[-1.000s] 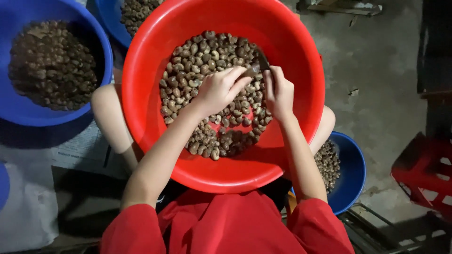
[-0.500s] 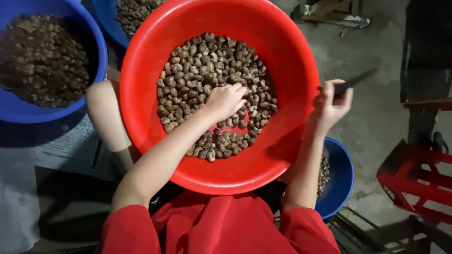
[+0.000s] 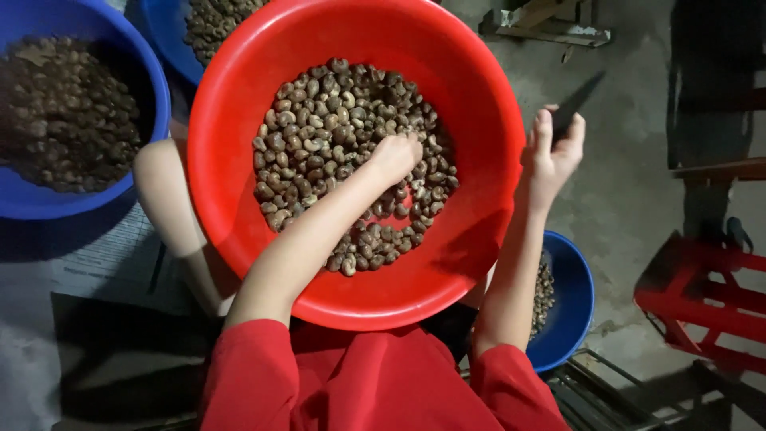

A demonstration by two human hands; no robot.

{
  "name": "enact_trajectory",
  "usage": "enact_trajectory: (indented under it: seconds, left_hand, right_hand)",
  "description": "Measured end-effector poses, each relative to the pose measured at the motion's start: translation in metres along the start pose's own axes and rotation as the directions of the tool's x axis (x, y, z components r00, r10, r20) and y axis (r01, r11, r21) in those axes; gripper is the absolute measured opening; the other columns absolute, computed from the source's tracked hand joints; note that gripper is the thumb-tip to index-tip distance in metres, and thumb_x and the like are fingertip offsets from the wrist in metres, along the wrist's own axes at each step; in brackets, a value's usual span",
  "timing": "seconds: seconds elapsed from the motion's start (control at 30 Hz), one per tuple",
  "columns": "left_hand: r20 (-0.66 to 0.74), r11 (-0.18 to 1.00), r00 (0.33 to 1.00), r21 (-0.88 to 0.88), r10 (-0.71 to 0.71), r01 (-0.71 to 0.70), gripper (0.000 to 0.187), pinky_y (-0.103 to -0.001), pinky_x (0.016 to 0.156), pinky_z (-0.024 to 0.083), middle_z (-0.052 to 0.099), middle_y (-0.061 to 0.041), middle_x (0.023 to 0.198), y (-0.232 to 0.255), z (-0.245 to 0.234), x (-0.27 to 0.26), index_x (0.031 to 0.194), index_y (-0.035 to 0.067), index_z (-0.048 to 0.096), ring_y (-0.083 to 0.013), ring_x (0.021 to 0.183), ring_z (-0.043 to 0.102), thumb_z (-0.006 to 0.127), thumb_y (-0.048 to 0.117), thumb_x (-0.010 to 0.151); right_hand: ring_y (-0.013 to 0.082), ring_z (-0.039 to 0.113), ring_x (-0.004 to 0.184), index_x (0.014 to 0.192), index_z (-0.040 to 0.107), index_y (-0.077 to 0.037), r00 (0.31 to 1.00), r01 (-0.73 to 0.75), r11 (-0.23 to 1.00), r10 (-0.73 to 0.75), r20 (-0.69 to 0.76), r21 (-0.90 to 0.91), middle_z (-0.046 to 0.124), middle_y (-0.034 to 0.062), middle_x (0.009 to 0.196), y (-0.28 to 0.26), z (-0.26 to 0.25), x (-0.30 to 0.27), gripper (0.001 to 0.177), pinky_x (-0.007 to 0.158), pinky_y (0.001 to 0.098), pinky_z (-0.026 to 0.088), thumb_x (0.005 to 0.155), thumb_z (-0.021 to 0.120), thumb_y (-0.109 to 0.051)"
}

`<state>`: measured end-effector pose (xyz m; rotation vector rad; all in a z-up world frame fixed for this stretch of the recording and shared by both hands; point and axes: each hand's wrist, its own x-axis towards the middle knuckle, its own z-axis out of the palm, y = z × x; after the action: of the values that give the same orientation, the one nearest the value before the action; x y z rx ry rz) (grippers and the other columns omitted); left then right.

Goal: Peeling the outer skin of nuts one by one using a small knife.

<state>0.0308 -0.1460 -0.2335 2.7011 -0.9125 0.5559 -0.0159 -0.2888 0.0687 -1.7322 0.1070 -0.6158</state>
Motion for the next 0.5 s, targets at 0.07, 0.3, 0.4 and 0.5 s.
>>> enact_trajectory:
  seconds: [0.07, 0.3, 0.4, 0.5]
  left_hand:
    - [0.118, 0.937, 0.99, -0.332, -0.076, 0.111, 0.009, -0.044, 0.058, 0.057, 0.063, -0.013, 0.083, -0.019, -0.039, -0.001, 0.088, 0.006, 0.068, -0.0343, 0.072, 0.069, 0.068, 0.014, 0.084]
    - [0.431, -0.327, 0.728, -0.899, -0.533, 0.293, 0.028, -0.035, 0.073, 0.069, 0.071, -0.01, 0.117, -0.053, -0.234, 0.001, 0.122, 0.004, 0.069, -0.017, 0.101, 0.072, 0.074, 0.003, 0.095]
    - [0.386, -0.316, 0.666, -0.92, -0.638, 0.23, 0.026, -0.033, 0.077, 0.07, 0.07, -0.009, 0.117, -0.064, -0.254, -0.006, 0.122, 0.003, 0.067, -0.0139, 0.099, 0.072, 0.073, 0.004, 0.097]
    - [0.301, -0.187, 0.669, -0.953, -0.68, 0.239, 0.027, -0.031, 0.078, 0.069, 0.072, -0.01, 0.114, -0.07, -0.236, -0.011, 0.122, 0.004, 0.066, -0.0143, 0.097, 0.073, 0.076, 0.005, 0.096]
  right_hand:
    - [0.0065, 0.053, 0.073, 0.113, 0.063, -0.006, 0.997, 0.057, 0.998, -0.055, 0.059, -0.022, 0.055, 0.0007, 0.082, 0.012, 0.013, 0.004, 0.007, 0.064, 0.0201, 0.044, 0.109, 0.063, -0.012]
    - [0.0399, 0.071, 0.07, 0.114, 0.06, -0.009, 0.922, 0.196, 0.889, -0.022, 0.388, -0.415, 0.067, 0.0157, 0.069, 0.013, 0.061, -0.032, 0.014, 0.062, 0.0514, 0.051, 0.111, 0.052, -0.02]
    - [0.0489, 0.069, 0.073, 0.115, 0.059, -0.013, 0.852, 0.338, 0.78, -0.017, 0.523, -0.527, 0.07, 0.0218, 0.073, 0.011, 0.067, -0.051, 0.011, 0.062, 0.0605, 0.051, 0.108, 0.056, -0.022]
    - [0.0391, 0.073, 0.073, 0.12, 0.057, -0.018, 0.789, 0.499, 0.662, -0.082, 0.609, -0.558, 0.072, 0.0139, 0.078, 0.026, 0.071, -0.067, 0.013, 0.061, 0.0529, 0.055, 0.108, 0.055, -0.024]
